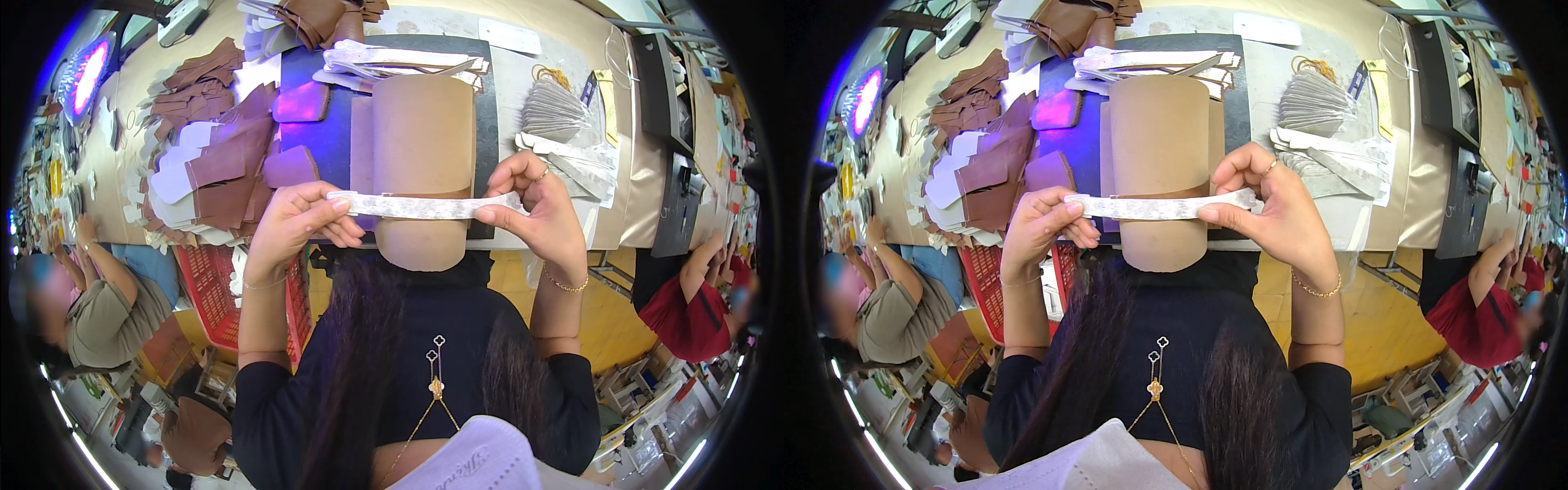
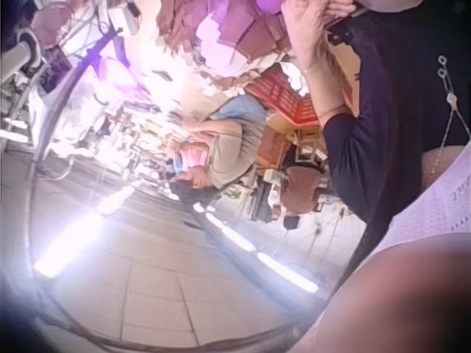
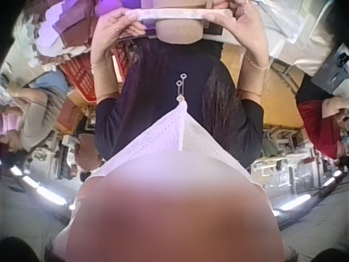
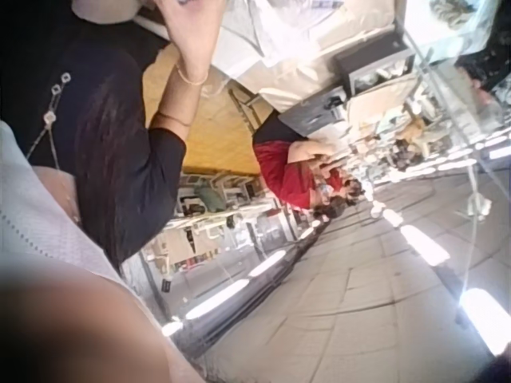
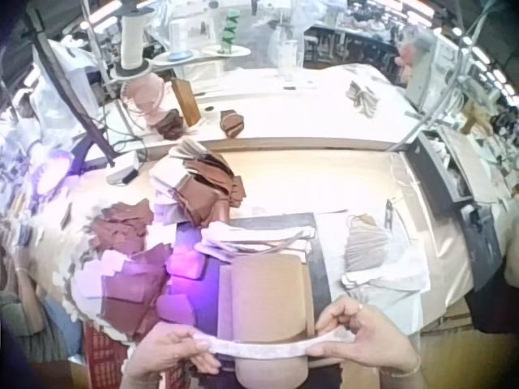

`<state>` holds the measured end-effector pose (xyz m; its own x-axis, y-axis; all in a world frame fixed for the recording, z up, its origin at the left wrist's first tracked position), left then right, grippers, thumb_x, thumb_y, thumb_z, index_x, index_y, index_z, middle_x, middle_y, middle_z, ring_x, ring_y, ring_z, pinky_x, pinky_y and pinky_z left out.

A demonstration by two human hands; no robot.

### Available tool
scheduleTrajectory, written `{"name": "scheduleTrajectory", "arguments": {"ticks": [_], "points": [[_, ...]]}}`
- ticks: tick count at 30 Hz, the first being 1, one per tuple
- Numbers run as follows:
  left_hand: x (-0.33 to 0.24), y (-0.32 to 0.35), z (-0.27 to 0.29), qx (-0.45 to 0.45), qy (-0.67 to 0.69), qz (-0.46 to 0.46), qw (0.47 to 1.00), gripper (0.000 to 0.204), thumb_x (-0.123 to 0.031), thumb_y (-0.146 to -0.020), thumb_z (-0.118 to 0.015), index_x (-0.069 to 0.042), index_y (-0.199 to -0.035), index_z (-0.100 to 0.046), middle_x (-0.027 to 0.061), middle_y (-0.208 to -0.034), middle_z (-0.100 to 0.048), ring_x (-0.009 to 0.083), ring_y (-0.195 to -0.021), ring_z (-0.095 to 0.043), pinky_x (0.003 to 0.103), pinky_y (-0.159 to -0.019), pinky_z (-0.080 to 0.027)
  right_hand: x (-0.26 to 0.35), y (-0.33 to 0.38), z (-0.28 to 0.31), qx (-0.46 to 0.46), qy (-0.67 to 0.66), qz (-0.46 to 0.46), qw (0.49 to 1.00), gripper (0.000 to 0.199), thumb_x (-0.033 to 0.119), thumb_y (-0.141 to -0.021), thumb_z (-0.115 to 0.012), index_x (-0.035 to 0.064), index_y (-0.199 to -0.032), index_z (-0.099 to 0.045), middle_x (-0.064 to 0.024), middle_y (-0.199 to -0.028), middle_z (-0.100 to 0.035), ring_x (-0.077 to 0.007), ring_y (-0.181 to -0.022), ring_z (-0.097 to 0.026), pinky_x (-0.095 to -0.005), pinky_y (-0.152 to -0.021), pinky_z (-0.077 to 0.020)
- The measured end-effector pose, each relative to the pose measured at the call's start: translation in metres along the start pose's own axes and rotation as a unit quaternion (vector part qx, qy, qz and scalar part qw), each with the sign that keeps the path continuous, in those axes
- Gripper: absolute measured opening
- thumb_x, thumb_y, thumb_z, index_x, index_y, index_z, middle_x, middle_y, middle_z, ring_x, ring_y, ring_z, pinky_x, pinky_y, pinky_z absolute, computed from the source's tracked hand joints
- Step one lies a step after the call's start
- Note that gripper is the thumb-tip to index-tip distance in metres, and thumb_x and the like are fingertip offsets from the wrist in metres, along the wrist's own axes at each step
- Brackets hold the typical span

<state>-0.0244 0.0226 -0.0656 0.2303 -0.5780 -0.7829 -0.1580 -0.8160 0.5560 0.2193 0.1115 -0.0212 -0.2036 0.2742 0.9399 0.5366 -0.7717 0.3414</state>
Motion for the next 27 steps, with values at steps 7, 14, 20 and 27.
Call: {"name": "scheduleTrajectory", "arguments": {"ticks": [7, 14, 20, 27], "points": [[0.019, -0.010, 0.004, 0.005, 0.020, 0.015, 1.000, 0.020, -0.013, -0.094, -0.051, 0.006, -0.094, -0.059, 0.0185, -0.075, -0.067, 0.0204, -0.060, -0.067, 0.026, -0.054, -0.056, -0.010, -0.001, 0.002, -0.019, -0.053, -0.026, 0.998, 0.029, 0.006, -0.075, -0.075, 0.0057, -0.093, -0.051, 0.0006, -0.078, -0.055, -0.0054, -0.075, -0.053, -0.0195, -0.067, -0.0433], [0.029, -0.022, 0.000, 0.024, 0.035, 0.027, 0.999, 0.020, -0.012, -0.093, -0.053, 0.007, -0.094, -0.058, 0.0189, -0.075, -0.067, 0.0201, -0.059, -0.067, 0.027, -0.055, -0.056, -0.028, -0.010, -0.001, -0.024, -0.030, 0.001, 0.999, 0.031, 0.007, -0.076, -0.075, 0.0071, -0.094, -0.050, 0.0026, -0.078, -0.053, -0.0043, -0.076, -0.051, -0.0193, -0.071, -0.0409], [0.032, -0.024, -0.002, 0.026, 0.027, 0.041, 0.998, 0.020, -0.016, -0.092, -0.056, 0.004, -0.090, -0.060, 0.0142, -0.073, -0.067, 0.0167, -0.060, -0.066, 0.025, -0.057, -0.054, -0.047, -0.008, 0.002, -0.036, -0.119, -0.015, 0.992, 0.033, 0.007, -0.075, -0.076, 0.0070, -0.095, -0.049, 0.0037, -0.079, -0.053, -0.0040, -0.076, -0.052, -0.0192, -0.069, -0.0441], [0.033, -0.026, -0.002, 0.023, 0.034, 0.047, 0.998, 0.019, -0.014, -0.092, -0.055, 0.004, -0.092, -0.059, 0.0142, -0.072, -0.067, 0.0175, -0.058, -0.065, 0.025, -0.054, -0.054, -0.073, -0.013, -0.003, -0.077, -0.215, 0.012, 0.974, 0.031, 0.012, -0.075, -0.077, 0.0075, -0.088, -0.050, 0.0033, -0.075, -0.052, -0.0013, -0.065, -0.048, -0.0148, -0.057, -0.0400]]}}
Point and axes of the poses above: each hand's wrist, its own y-axis away from the middle knuckle, its own z-axis out of the back of the hand, x = y × z, the point moved 6 cm from there along -y, towards the middle knuckle
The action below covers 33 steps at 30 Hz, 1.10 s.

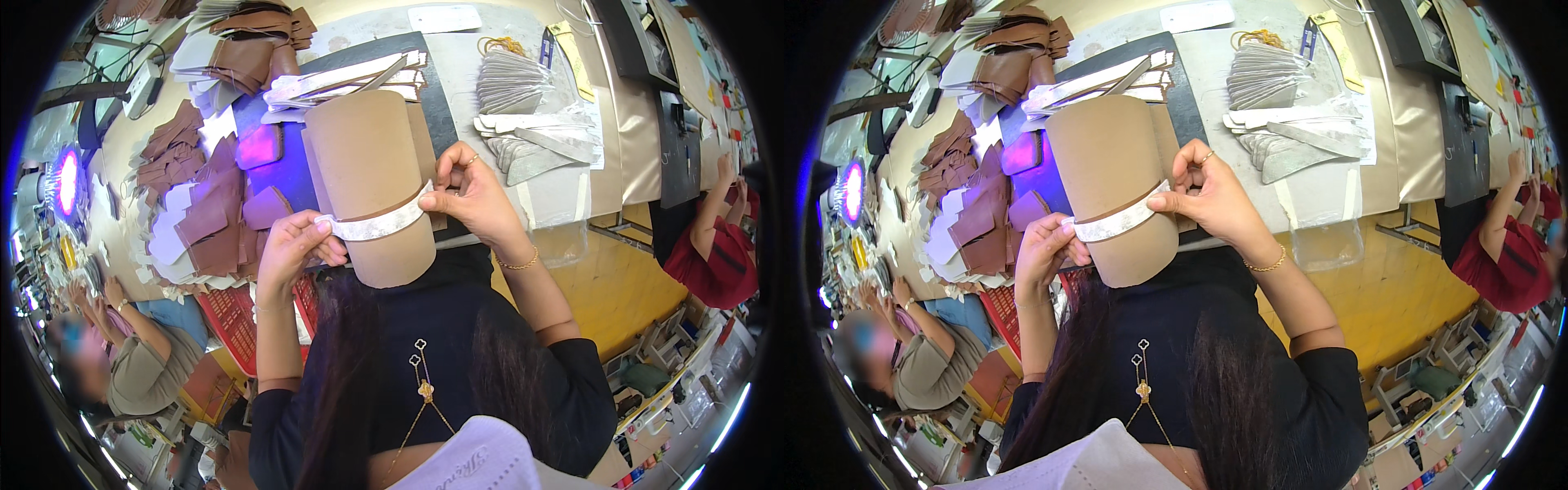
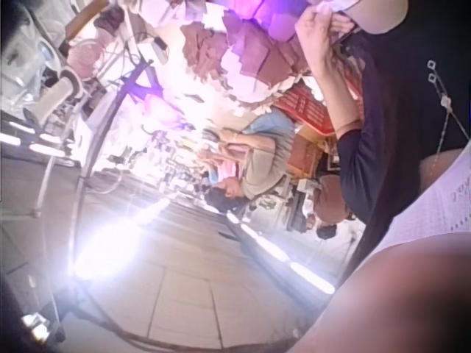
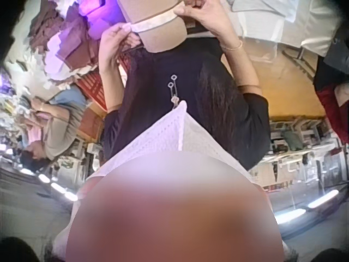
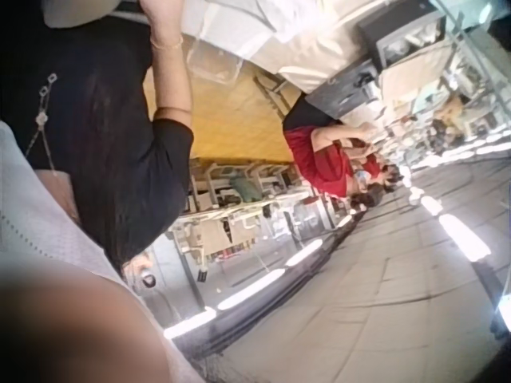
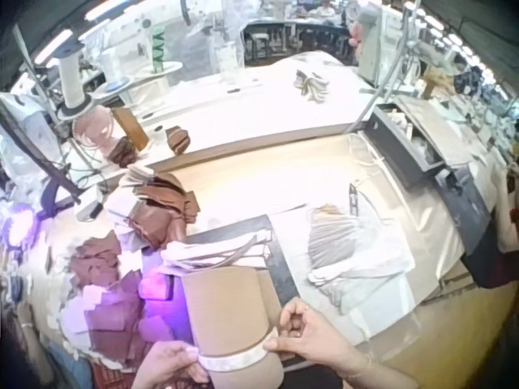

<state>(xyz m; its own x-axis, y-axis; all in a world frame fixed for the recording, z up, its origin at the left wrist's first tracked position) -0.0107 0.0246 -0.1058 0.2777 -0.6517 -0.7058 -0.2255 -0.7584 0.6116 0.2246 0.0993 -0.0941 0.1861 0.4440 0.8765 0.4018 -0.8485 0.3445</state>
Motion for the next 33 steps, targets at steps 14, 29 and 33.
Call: {"name": "scheduleTrajectory", "arguments": {"ticks": [14, 29, 33], "points": [[-0.004, 0.014, -0.014, 0.001, 0.111, -0.101, 0.989, 0.017, -0.013, -0.093, -0.051, 0.004, -0.094, -0.056, 0.0190, -0.072, -0.064, 0.0236, -0.057, -0.065, 0.031, -0.052, -0.055, 0.099, 0.036, -0.025, -0.057, 0.444, 0.360, 0.818, 0.037, 0.030, -0.080, -0.069, 0.0032, -0.106, -0.062, -0.0132, -0.103, -0.061, -0.0266, -0.103, -0.056, -0.0384, -0.091, -0.0439], [-0.004, 0.004, -0.013, 0.024, 0.068, -0.082, 0.994, 0.018, -0.013, -0.092, -0.056, 0.005, -0.090, -0.059, 0.0144, -0.073, -0.065, 0.0213, -0.061, -0.066, 0.029, -0.055, -0.056, 0.003, 0.036, -0.037, 0.140, 0.313, 0.305, 0.888, 0.086, 0.054, -0.089, -0.046, 0.0038, -0.147, -0.007, -0.0199, -0.152, -0.010, -0.0315, -0.141, -0.013, -0.0393, -0.113, -0.0122], [-0.003, 0.000, -0.013, 0.038, 0.065, -0.079, 0.994, 0.018, -0.013, -0.092, -0.056, 0.004, -0.092, -0.059, 0.0141, -0.072, -0.065, 0.0209, -0.060, -0.066, 0.029, -0.055, -0.055, -0.019, 0.034, -0.019, 0.114, 0.190, 0.178, 0.959, 0.083, 0.052, -0.093, -0.040, 0.0041, -0.147, 0.002, -0.0212, -0.152, -0.004, -0.0326, -0.141, -0.012, -0.0350, -0.113, -0.0148]]}}
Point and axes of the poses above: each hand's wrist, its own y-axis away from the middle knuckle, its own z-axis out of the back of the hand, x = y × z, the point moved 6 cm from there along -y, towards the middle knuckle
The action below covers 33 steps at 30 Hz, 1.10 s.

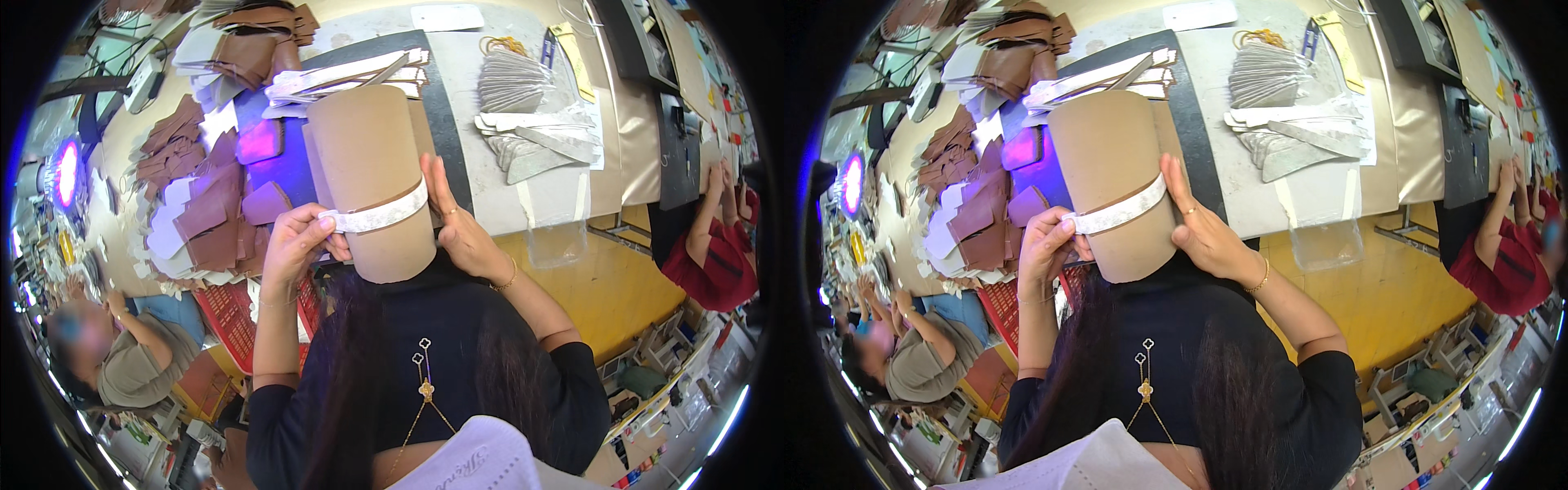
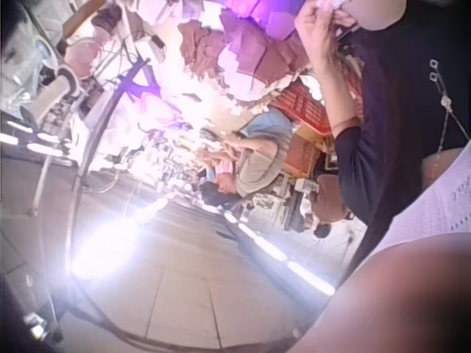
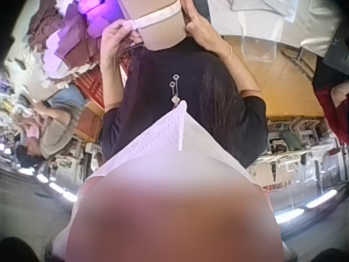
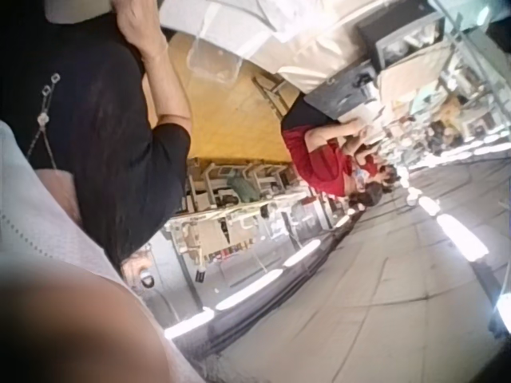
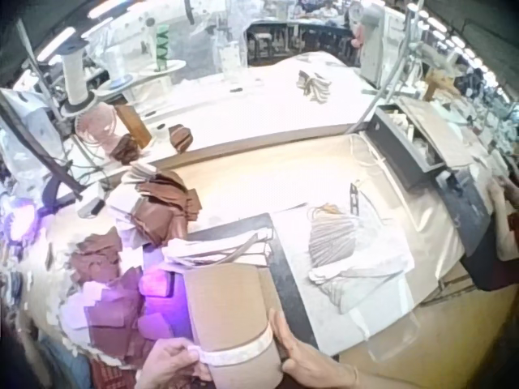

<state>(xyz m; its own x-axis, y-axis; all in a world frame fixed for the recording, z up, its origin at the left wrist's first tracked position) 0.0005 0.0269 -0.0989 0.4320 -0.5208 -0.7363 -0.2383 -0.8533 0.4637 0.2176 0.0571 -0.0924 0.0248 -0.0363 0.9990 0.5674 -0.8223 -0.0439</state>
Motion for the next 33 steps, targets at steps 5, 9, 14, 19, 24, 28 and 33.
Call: {"name": "scheduleTrajectory", "arguments": {"ticks": [5, 9, 14, 19, 24, 28, 33], "points": [[-0.030, 0.000, -0.001, 0.019, -0.068, 0.009, 0.997, 0.017, -0.012, -0.089, -0.059, 0.005, -0.091, -0.060, 0.0118, -0.062, -0.062, 0.0177, -0.049, -0.061, 0.026, -0.048, -0.050, 0.002, 0.000, 0.061, -0.108, 0.047, -0.107, 0.987, 0.047, 0.021, -0.092, -0.056, 0.0061, -0.136, -0.044, -0.0158, -0.123, -0.058, -0.0221, -0.108, -0.059, -0.0325, -0.097, -0.0414], [-0.072, -0.001, -0.024, 0.105, -0.072, -0.048, 0.991, 0.019, -0.011, -0.084, -0.063, 0.008, -0.086, -0.062, 0.0112, -0.054, -0.057, 0.0153, -0.040, -0.054, 0.024, -0.039, -0.042, 0.037, 0.003, 0.129, -0.248, 0.522, 0.003, 0.816, 0.028, 0.011, -0.082, -0.066, 0.0098, -0.110, -0.066, -0.0089, -0.112, -0.061, -0.0246, -0.098, -0.057, -0.0336, -0.086, -0.0443], [-0.114, -0.023, -0.047, 0.189, -0.114, -0.132, 0.966, 0.020, -0.014, -0.083, -0.065, 0.006, -0.085, -0.062, 0.0087, -0.053, -0.056, 0.0135, -0.038, -0.052, 0.023, -0.035, -0.037, 0.032, 0.011, 0.154, -0.262, 0.615, -0.015, 0.743, 0.025, 0.012, -0.077, -0.070, 0.0142, -0.101, -0.069, -0.0056, -0.112, -0.058, -0.0233, -0.098, -0.054, -0.0372, -0.088, -0.0397], [-0.133, -0.084, 0.003, 0.019, -0.195, -0.059, 0.979, 0.025, -0.026, -0.089, -0.060, -0.002, -0.086, -0.057, 0.0006, -0.052, -0.051, 0.0063, -0.034, -0.044, 0.017, -0.033, -0.031, 0.027, 0.012, 0.156, -0.248, 0.613, 0.000, 0.750, 0.020, 0.011, -0.076, -0.071, 0.0124, -0.095, -0.069, -0.0045, -0.111, -0.059, -0.0231, -0.100, -0.054, -0.0369, -0.090, -0.0382], [-0.131, -0.114, 0.055, -0.059, -0.378, 0.003, 0.924, 0.025, -0.027, -0.087, -0.062, -0.004, -0.081, -0.054, 0.0005, -0.050, -0.052, 0.0079, -0.035, -0.045, 0.022, -0.035, -0.032, 0.027, 0.013, 0.164, -0.230, 0.563, -0.005, 0.794, 0.012, 0.007, -0.078, -0.067, 0.0063, -0.091, -0.067, -0.0083, -0.102, -0.062, -0.0250, -0.098, -0.056, -0.0356, -0.089, -0.0392], [-0.133, -0.093, 0.059, -0.187, -0.466, -0.048, 0.863, 0.033, -0.033, -0.082, -0.069, -0.004, -0.090, -0.055, 0.0033, -0.053, -0.054, 0.0106, -0.038, -0.046, 0.027, -0.037, -0.034, 0.020, 0.016, 0.175, -0.209, 0.516, -0.024, 0.830, 0.010, 0.006, -0.087, -0.058, 0.0006, -0.094, -0.061, -0.0138, -0.092, -0.064, -0.0303, -0.088, -0.059, -0.0365, -0.082, -0.0437], [-0.161, -0.001, 0.093, -0.238, -0.459, -0.111, 0.849, 0.027, -0.030, -0.082, -0.068, -0.007, -0.094, -0.061, 0.0028, -0.062, -0.059, 0.0095, -0.045, -0.052, 0.023, -0.041, -0.041, 0.001, 0.030, 0.203, -0.288, 0.350, -0.117, 0.884, 0.017, 0.012, -0.097, -0.046, 0.0015, -0.111, -0.051, -0.0109, -0.097, -0.056, -0.0182, -0.078, -0.056, -0.0281, -0.067, -0.0468]]}}
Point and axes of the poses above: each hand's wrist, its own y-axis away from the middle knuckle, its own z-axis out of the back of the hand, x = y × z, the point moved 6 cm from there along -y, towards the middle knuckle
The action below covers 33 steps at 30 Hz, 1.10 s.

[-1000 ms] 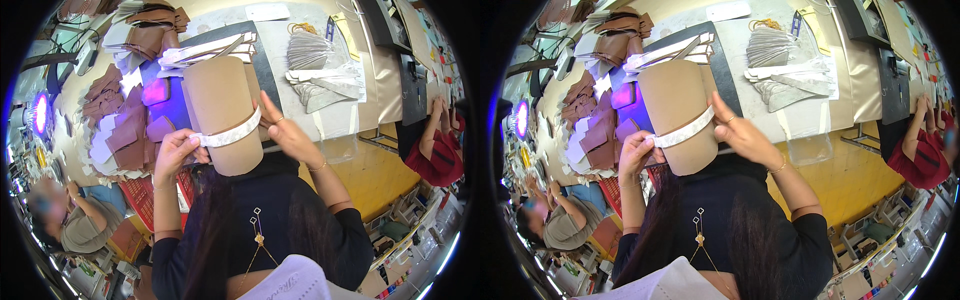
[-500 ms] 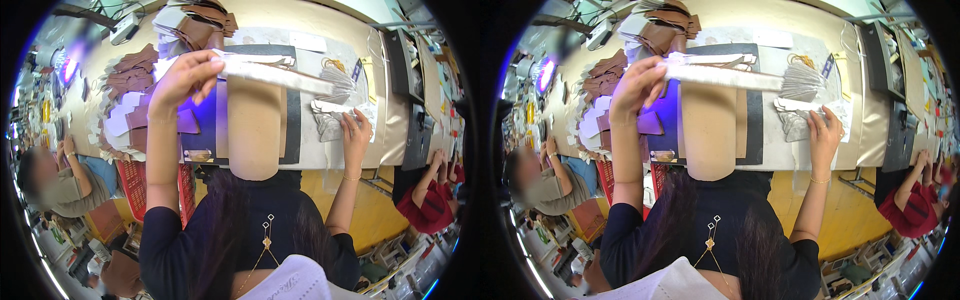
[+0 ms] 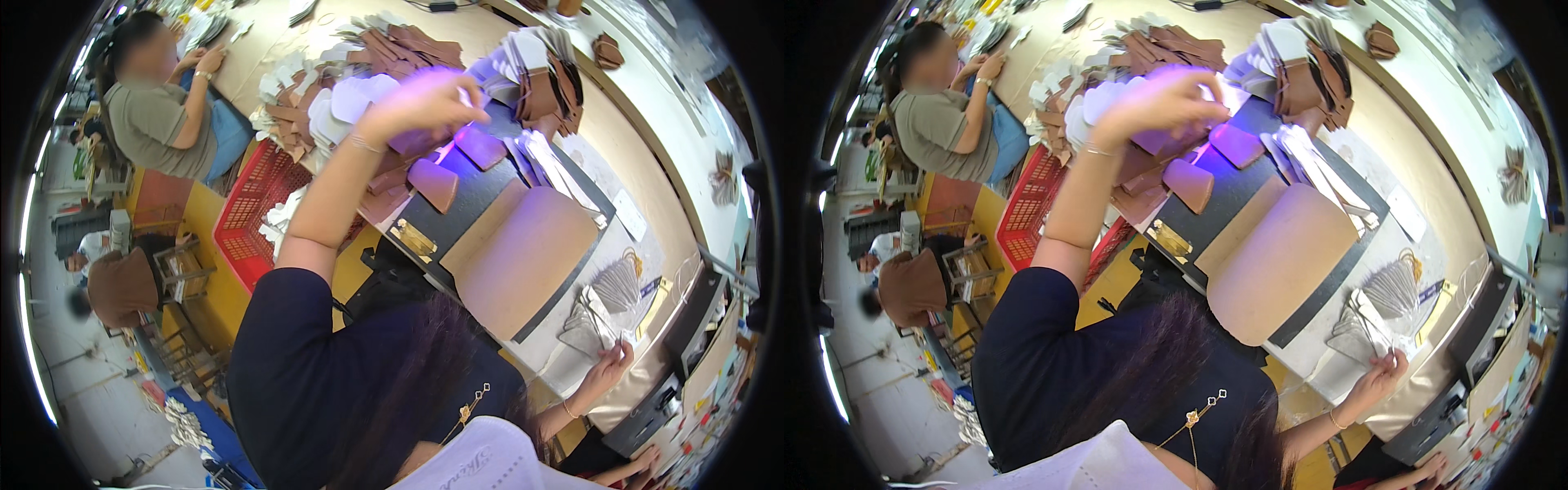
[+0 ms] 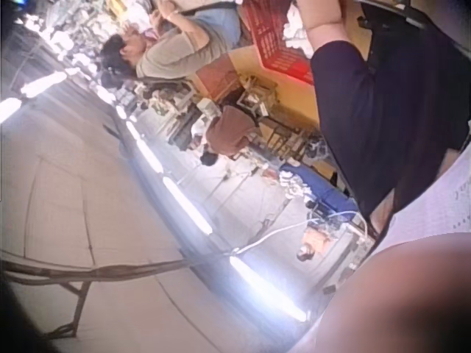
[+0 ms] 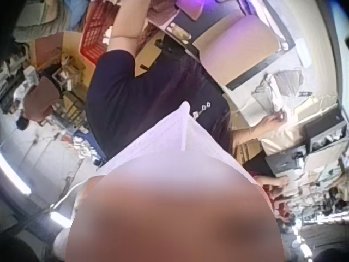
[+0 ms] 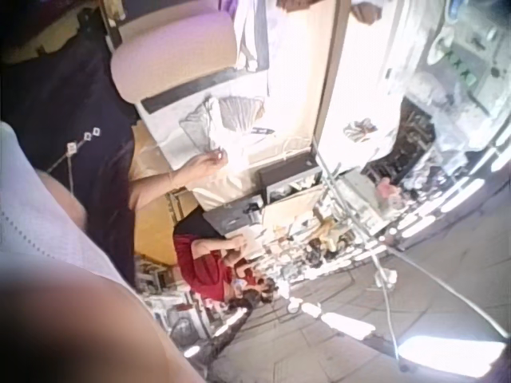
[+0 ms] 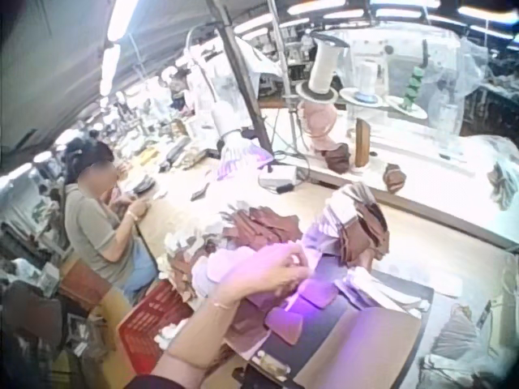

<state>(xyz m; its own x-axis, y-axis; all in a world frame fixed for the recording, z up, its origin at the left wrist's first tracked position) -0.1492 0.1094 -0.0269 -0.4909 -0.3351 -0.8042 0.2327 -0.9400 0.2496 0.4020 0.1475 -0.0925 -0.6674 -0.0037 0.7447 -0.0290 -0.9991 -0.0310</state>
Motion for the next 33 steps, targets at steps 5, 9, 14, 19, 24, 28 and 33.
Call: {"name": "scheduleTrajectory", "arguments": {"ticks": [5, 9, 14, 19, 24, 28, 33], "points": [[0.121, 0.085, 0.185, -0.337, 0.005, 0.142, 0.931, 0.020, -0.021, -0.083, -0.065, -0.002, -0.089, -0.066, 0.0047, -0.071, -0.064, 0.0094, -0.054, -0.060, 0.022, -0.050, -0.049, -0.001, -0.005, 0.016, -0.057, 0.059, 0.050, 0.995, 0.017, 0.013, -0.099, -0.043, 0.0036, -0.113, -0.048, -0.0098, -0.095, -0.055, -0.0171, -0.079, -0.055, -0.0276, -0.070, -0.0446], [0.215, 0.098, 0.209, -0.333, -0.161, 0.235, 0.899, 0.019, -0.019, -0.076, -0.068, 0.000, -0.080, -0.069, 0.0115, -0.068, -0.067, 0.0166, -0.061, -0.066, 0.030, -0.059, -0.051, 0.011, -0.011, 0.031, -0.109, 0.058, 0.085, 0.989, 0.018, 0.013, -0.099, -0.043, 0.0048, -0.114, -0.047, -0.0093, -0.092, -0.055, -0.0158, -0.078, -0.053, -0.0265, -0.070, -0.0422], [0.254, 0.132, 0.210, -0.460, -0.233, 0.235, 0.824, 0.021, -0.020, -0.071, -0.071, 0.000, -0.078, -0.069, 0.0170, -0.070, -0.066, 0.0239, -0.067, -0.066, 0.034, -0.067, -0.051, 0.016, -0.011, 0.046, -0.112, 0.029, 0.023, 0.993, 0.019, 0.014, -0.099, -0.044, 0.0044, -0.115, -0.046, -0.0073, -0.088, -0.054, -0.0146, -0.076, -0.050, -0.0257, -0.068, -0.0417], [0.319, 0.195, 0.205, -0.549, 0.091, 0.366, 0.746, 0.042, -0.036, -0.080, -0.068, 0.005, -0.086, -0.063, 0.0168, -0.076, -0.065, 0.0238, -0.064, -0.064, 0.034, -0.058, -0.052, 0.032, -0.009, 0.038, -0.118, 0.028, 0.074, 0.990, 0.021, 0.018, -0.099, -0.045, 0.0036, -0.114, -0.048, -0.0055, -0.083, -0.054, -0.0110, -0.070, -0.048, -0.0233, -0.060, -0.0396], [0.359, 0.184, 0.177, -0.498, 0.370, 0.341, 0.706, 0.049, -0.045, -0.081, -0.068, 0.002, -0.092, -0.057, 0.0094, -0.078, -0.061, 0.0161, -0.058, -0.058, 0.025, -0.048, -0.049, 0.049, -0.011, 0.025, -0.114, 0.035, 0.108, 0.987, 0.021, 0.020, -0.099, -0.045, 0.0031, -0.111, -0.050, -0.0046, -0.080, -0.053, -0.0081, -0.065, -0.046, -0.0215, -0.054, -0.0368], [0.353, 0.179, 0.181, -0.506, 0.387, 0.298, 0.711, 0.041, -0.036, -0.076, -0.076, -0.002, -0.090, -0.058, 0.0074, -0.077, -0.061, 0.0148, -0.057, -0.056, 0.023, -0.047, -0.047, 0.054, -0.009, 0.027, -0.103, 0.038, 0.071, 0.991, 0.020, 0.019, -0.099, -0.045, 0.0033, -0.110, -0.051, -0.0049, -0.080, -0.054, -0.0083, -0.064, -0.044, -0.0221, -0.054, -0.0362], [0.351, 0.176, 0.186, -0.506, 0.397, 0.279, 0.713, 0.027, -0.022, -0.075, -0.078, -0.004, -0.086, -0.060, 0.0029, -0.074, -0.061, 0.0118, -0.057, -0.056, 0.021, -0.045, -0.044, 0.055, -0.007, 0.025, -0.105, 0.063, 0.065, 0.990, 0.019, 0.017, -0.099, -0.045, 0.0035, -0.110, -0.051, -0.0046, -0.080, -0.054, -0.0078, -0.059, -0.040, -0.0224, -0.052, -0.0340]]}}
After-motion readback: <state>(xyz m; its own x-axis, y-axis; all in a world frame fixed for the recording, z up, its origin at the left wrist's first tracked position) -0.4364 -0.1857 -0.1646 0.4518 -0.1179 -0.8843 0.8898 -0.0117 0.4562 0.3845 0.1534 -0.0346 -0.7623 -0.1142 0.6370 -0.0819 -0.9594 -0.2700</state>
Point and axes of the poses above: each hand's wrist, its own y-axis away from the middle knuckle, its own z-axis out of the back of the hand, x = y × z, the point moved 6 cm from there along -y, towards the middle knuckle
